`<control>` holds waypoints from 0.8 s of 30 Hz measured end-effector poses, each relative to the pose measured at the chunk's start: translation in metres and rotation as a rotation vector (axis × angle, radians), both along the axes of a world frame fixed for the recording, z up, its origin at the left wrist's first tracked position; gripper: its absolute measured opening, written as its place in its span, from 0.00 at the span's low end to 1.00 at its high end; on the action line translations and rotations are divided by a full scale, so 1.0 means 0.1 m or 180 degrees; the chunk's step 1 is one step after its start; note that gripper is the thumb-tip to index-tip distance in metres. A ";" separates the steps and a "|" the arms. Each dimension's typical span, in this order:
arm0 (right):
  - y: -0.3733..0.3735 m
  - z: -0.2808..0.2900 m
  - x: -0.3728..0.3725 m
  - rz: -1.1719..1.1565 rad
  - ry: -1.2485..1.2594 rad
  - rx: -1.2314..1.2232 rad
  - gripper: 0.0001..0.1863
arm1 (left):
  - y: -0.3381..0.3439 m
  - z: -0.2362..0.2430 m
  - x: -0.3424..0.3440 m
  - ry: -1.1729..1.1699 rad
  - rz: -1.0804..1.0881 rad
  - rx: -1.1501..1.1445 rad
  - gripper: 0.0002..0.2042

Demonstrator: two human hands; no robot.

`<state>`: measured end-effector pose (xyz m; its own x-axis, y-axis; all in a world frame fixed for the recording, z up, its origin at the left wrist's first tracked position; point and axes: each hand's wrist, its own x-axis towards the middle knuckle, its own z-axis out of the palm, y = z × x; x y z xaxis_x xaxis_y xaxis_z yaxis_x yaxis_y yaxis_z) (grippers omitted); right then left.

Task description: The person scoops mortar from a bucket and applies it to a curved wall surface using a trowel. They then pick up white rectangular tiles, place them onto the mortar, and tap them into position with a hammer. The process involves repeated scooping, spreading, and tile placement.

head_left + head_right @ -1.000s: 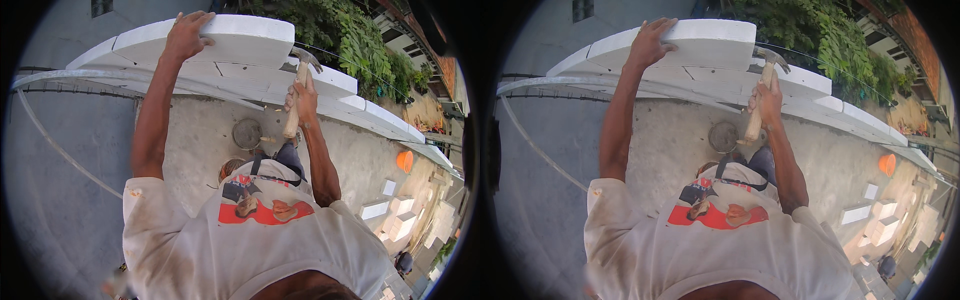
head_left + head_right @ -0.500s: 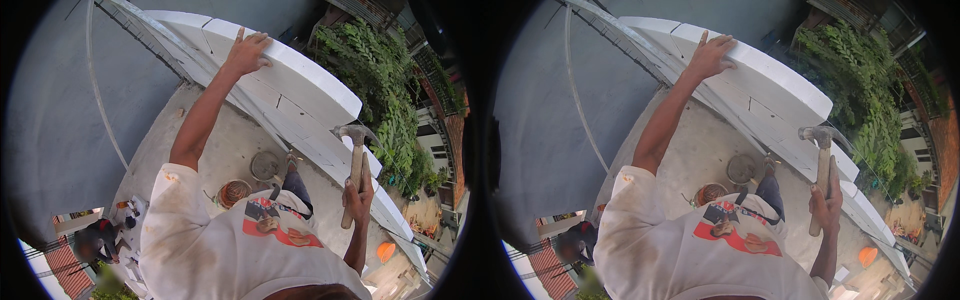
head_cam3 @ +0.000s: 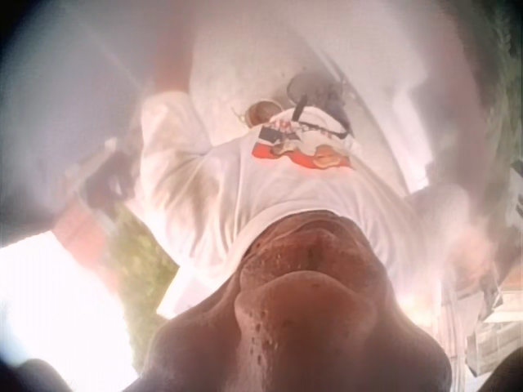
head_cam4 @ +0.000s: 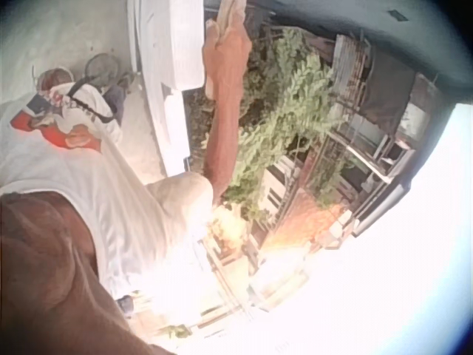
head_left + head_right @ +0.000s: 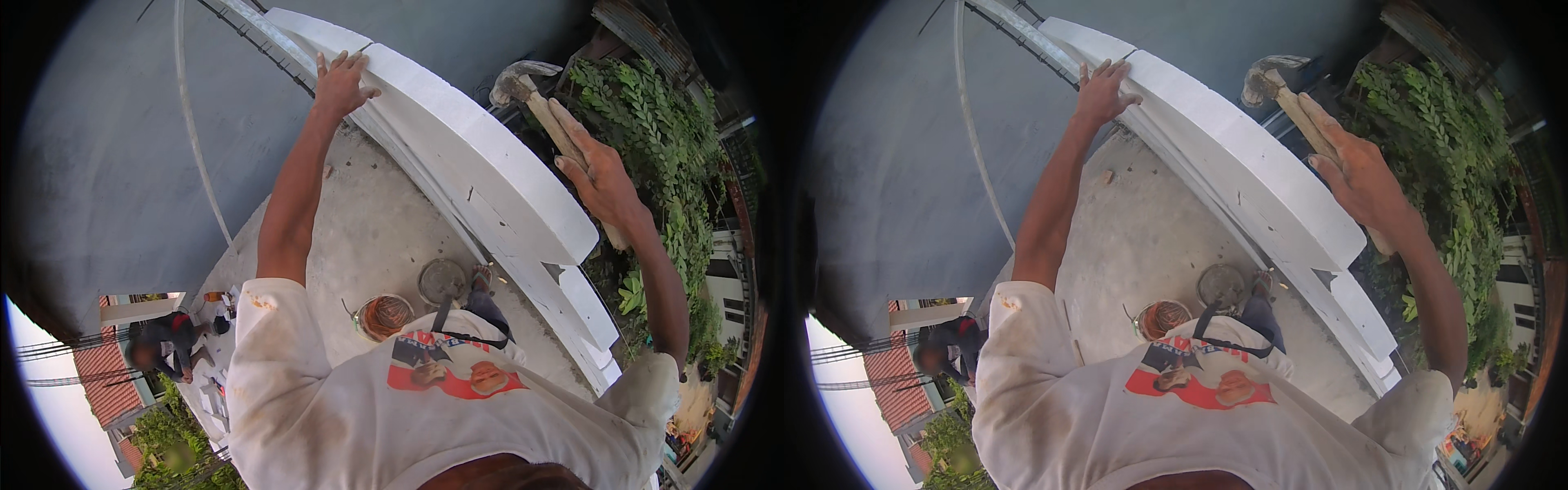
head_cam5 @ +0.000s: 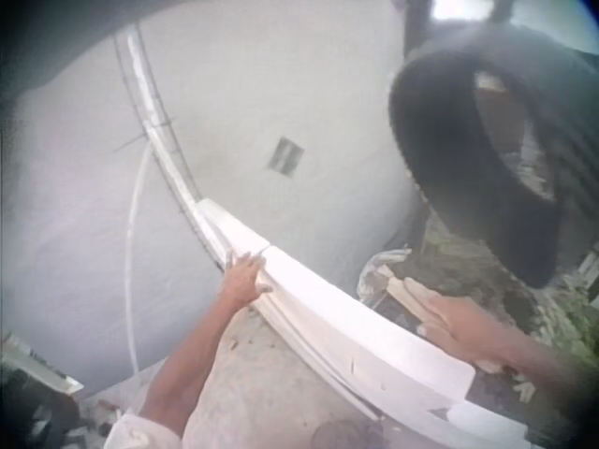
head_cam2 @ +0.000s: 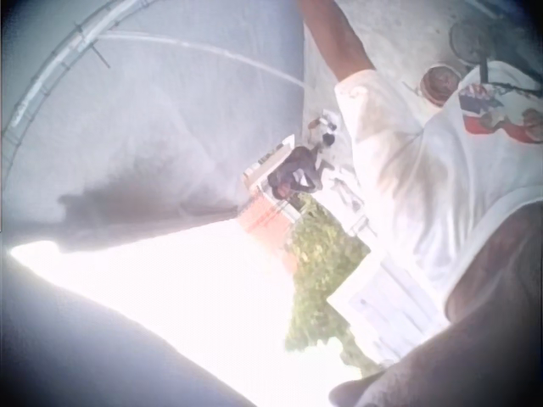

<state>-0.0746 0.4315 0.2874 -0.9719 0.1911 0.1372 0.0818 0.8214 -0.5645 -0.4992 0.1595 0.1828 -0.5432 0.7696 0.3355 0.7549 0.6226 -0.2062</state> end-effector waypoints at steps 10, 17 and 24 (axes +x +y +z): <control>0.16 -0.38 -1.44 0.0765 0.1400 -0.0333 0.33 | 0.07 0.04 0.04 0.0118 0.0145 0.0049 0.39; 0.04 -0.37 -1.63 0.0859 -0.0112 0.0710 0.26 | 0.11 0.16 0.00 0.0288 0.0226 -0.0370 0.39; 0.16 -0.46 -1.26 0.0925 -0.0134 0.0825 0.25 | 0.10 -0.01 -0.10 0.0629 0.0230 -0.0598 0.40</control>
